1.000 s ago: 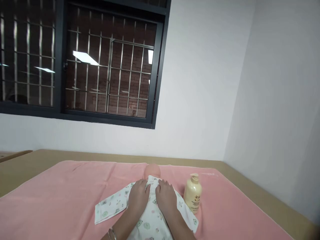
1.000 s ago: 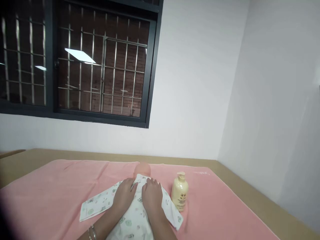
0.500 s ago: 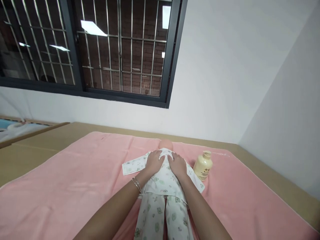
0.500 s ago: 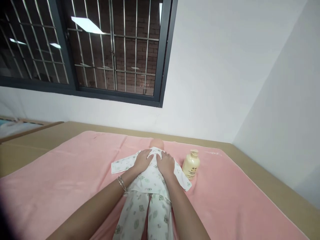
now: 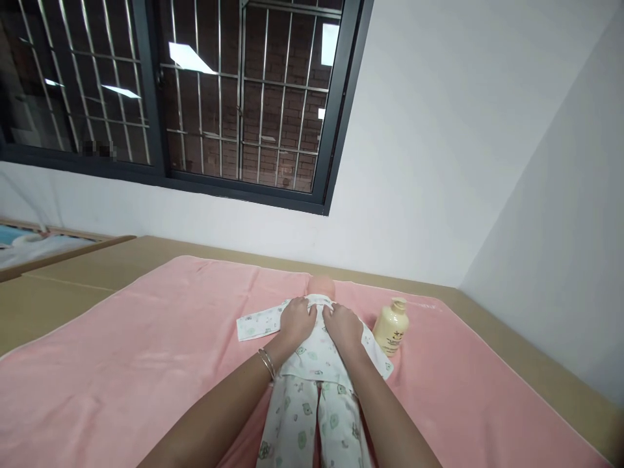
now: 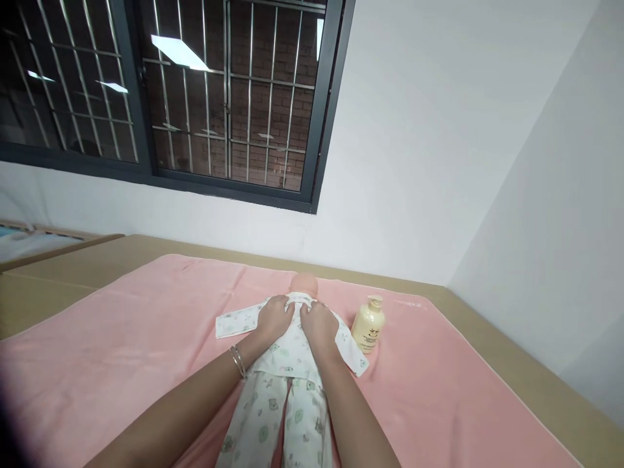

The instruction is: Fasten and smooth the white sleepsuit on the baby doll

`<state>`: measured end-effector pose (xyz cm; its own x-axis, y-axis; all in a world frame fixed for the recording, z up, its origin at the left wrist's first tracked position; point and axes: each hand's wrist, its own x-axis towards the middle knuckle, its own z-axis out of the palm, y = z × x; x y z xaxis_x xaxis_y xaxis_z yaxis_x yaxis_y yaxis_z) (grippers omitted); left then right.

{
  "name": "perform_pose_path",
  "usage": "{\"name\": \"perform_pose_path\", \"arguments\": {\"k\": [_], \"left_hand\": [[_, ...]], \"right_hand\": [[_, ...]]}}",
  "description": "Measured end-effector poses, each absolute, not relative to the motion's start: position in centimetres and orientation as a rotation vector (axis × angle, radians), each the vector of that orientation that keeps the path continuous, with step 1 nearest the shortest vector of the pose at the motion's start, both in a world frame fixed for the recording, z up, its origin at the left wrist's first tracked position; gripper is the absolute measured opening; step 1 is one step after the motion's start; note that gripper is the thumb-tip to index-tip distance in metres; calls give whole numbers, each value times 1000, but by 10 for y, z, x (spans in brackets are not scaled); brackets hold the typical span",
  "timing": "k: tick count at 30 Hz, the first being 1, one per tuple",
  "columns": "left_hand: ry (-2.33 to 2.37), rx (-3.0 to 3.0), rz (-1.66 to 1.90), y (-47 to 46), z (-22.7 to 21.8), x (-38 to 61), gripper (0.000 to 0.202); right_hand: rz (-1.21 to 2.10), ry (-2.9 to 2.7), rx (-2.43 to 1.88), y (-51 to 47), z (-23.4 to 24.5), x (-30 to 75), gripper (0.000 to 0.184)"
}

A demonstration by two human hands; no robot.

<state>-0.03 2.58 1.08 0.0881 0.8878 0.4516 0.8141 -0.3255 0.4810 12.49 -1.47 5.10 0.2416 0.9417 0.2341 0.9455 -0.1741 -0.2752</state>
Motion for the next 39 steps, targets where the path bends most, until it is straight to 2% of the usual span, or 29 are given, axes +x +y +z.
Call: {"name": "perform_pose_path", "arguments": {"k": [5, 11, 17, 27, 39], "left_hand": [[1623, 2283, 990, 36, 10, -5, 40], [1482, 2344, 1007, 35, 14, -5, 36], [1733, 2202, 1033, 21, 17, 1, 31], [1586, 2273, 1032, 36, 7, -3, 37], [1599, 2211, 1043, 41, 1, -2, 41]], "right_hand": [[13, -1827, -1985, -6, 45, 139, 47], [66, -1934, -1910, -4, 48, 141, 40], [-23, -1806, -2089, -11, 51, 130, 33], [-44, -1814, -1945, -3, 38, 137, 46], [-2, -1796, -1973, -3, 37, 136, 47]]}}
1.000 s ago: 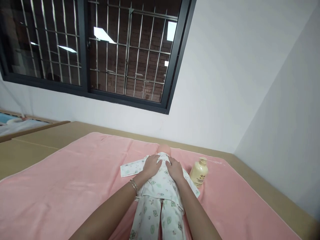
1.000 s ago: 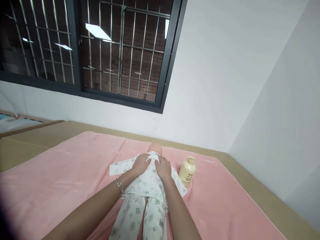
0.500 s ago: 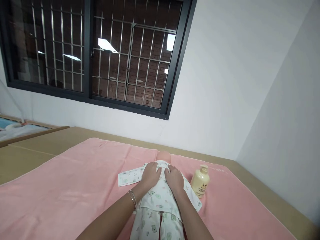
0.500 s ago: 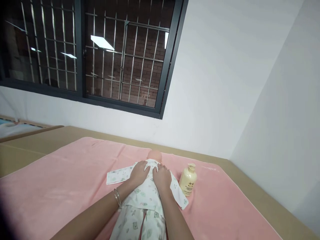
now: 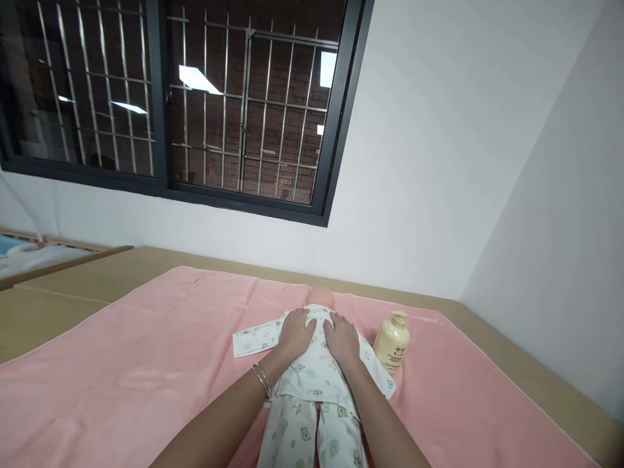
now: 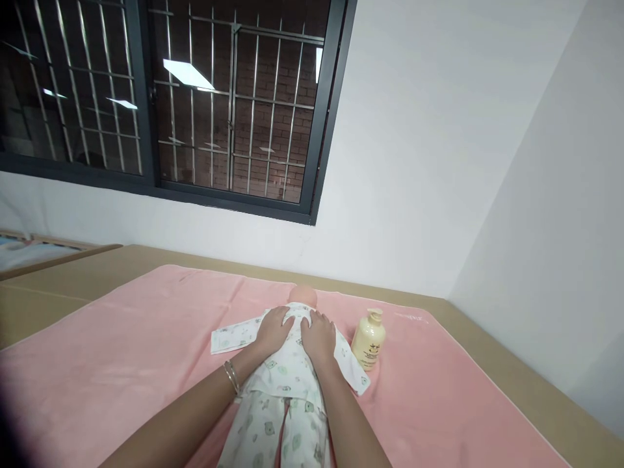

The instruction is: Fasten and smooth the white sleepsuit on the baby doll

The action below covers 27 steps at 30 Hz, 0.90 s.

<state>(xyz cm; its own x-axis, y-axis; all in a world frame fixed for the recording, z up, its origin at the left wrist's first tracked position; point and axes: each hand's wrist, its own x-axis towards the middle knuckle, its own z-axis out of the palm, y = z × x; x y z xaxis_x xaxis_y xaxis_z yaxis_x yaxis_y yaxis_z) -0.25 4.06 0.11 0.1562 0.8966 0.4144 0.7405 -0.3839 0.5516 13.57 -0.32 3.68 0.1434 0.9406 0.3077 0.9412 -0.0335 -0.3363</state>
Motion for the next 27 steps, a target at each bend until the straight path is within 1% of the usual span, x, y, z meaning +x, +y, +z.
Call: {"name": "perform_pose_path", "arguments": {"k": [5, 10, 17, 24, 27], "left_hand": [[1605, 2226, 1033, 39, 3, -3, 42], [1661, 2242, 987, 38, 6, -3, 43], [1706, 2230, 984, 37, 7, -2, 52], [1710, 2212, 1028, 37, 6, -1, 49], [1609, 2268, 1017, 37, 9, -3, 43]], "right_hand": [[-33, -1808, -1977, -4, 37, 134, 45], [-90, -1834, -2116, -7, 44, 130, 40], [-80, -1856, -2106, -8, 48, 132, 41], [-94, -1856, -2079, -6, 42, 135, 43], [-76, -1939, -2059, -4, 43, 137, 45]]}}
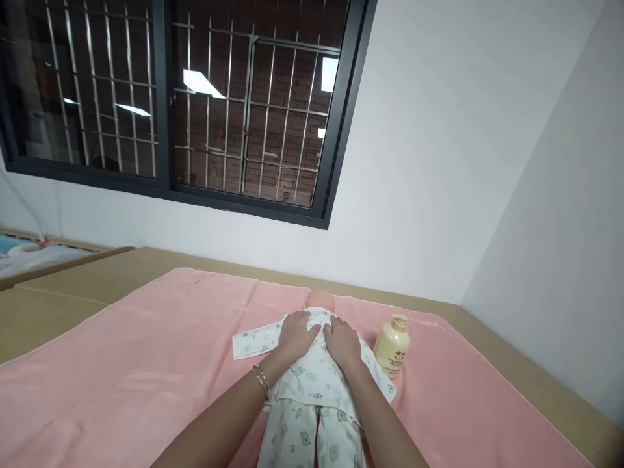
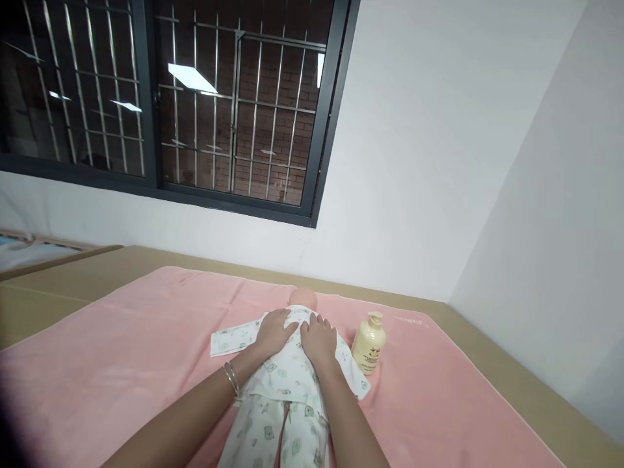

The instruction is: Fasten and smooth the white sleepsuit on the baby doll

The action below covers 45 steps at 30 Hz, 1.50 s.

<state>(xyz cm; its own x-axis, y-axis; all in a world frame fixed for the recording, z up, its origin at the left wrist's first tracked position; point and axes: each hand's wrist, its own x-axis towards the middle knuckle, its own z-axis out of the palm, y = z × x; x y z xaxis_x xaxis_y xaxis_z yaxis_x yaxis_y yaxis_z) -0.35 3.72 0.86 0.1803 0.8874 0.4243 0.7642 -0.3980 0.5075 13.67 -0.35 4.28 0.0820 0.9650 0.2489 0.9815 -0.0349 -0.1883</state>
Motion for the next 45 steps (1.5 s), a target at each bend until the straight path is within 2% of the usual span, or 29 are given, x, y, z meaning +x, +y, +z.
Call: {"name": "perform_pose_path", "arguments": {"k": [5, 10, 15, 21, 28, 34, 41, 45], "left_hand": [[1500, 2302, 986, 35, 16, -3, 27], [1664, 2290, 1039, 26, 21, 2, 20], [1758, 2253, 983, 25, 19, 3, 24], [1670, 2241, 949, 38, 6, -2, 39], [1514, 2333, 994, 37, 13, -4, 27], [1680, 2344, 1052, 24, 15, 0, 22], [1851, 2252, 1033, 20, 16, 2, 29], [1768, 2219, 1004, 30, 10, 1, 37]], "right_hand": [[-106, -2059, -1928, -4, 45, 135, 45], [-192, -1876, -2111, -11, 46, 124, 34], [-173, -1784, -2117, -14, 44, 120, 38], [-69, -1863, -1999, -6, 35, 133, 45], [-81, -1936, -1863, -8, 36, 137, 39], [-214, -1780, -1994, -17, 33, 130, 34], [-140, -1670, -2011, -15, 33, 128, 35], [-136, -1748, -1950, -7, 29, 133, 38]]}}
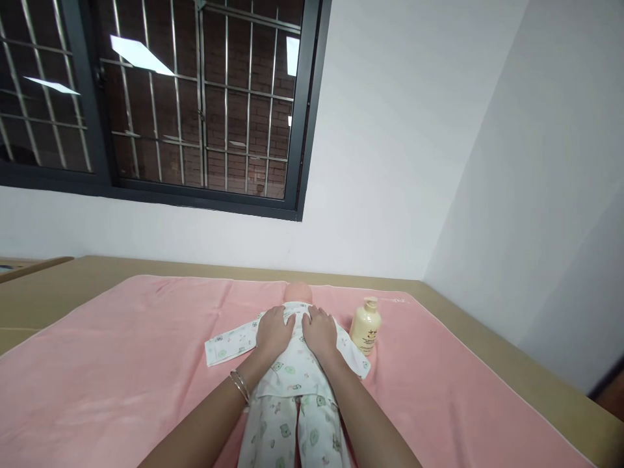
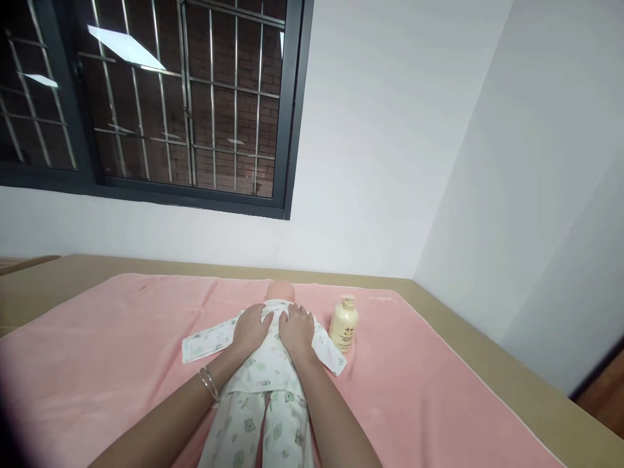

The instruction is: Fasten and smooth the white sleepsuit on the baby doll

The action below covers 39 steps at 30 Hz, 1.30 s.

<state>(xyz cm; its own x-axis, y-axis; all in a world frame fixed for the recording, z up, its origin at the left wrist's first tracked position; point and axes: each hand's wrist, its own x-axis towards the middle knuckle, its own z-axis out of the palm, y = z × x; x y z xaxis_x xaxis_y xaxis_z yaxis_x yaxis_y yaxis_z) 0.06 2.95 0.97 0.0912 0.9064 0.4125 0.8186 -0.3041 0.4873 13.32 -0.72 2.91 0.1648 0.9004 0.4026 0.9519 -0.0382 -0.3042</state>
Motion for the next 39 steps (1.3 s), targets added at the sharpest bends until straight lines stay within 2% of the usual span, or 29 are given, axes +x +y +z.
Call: {"name": "perform_pose_path", "arguments": {"k": [6, 11, 20, 26, 33, 39], "left_hand": [[1678, 2237, 1028, 39, 1, -1, 40], [1685, 2252, 1061, 33, 6, -2, 37], [1882, 2302, 989, 24, 12, 0, 34], [1648, 2277, 1046, 35, 5, -1, 40], [1390, 2451, 1035, 32, 14, -4, 31], [1763, 2452, 927, 12, 23, 3, 27]], "right_hand": [[29, -1836, -1971, 0, 27, 140, 49], [-32, -1799, -1961, -10, 36, 135, 41], [-168, -1671, -2112, -15, 39, 124, 41], [-79, -1865, -1967, 0, 32, 140, 42], [8, -2051, -1790, 0, 42, 137, 47], [-106, -1900, -2007, -12, 47, 114, 37]]}}
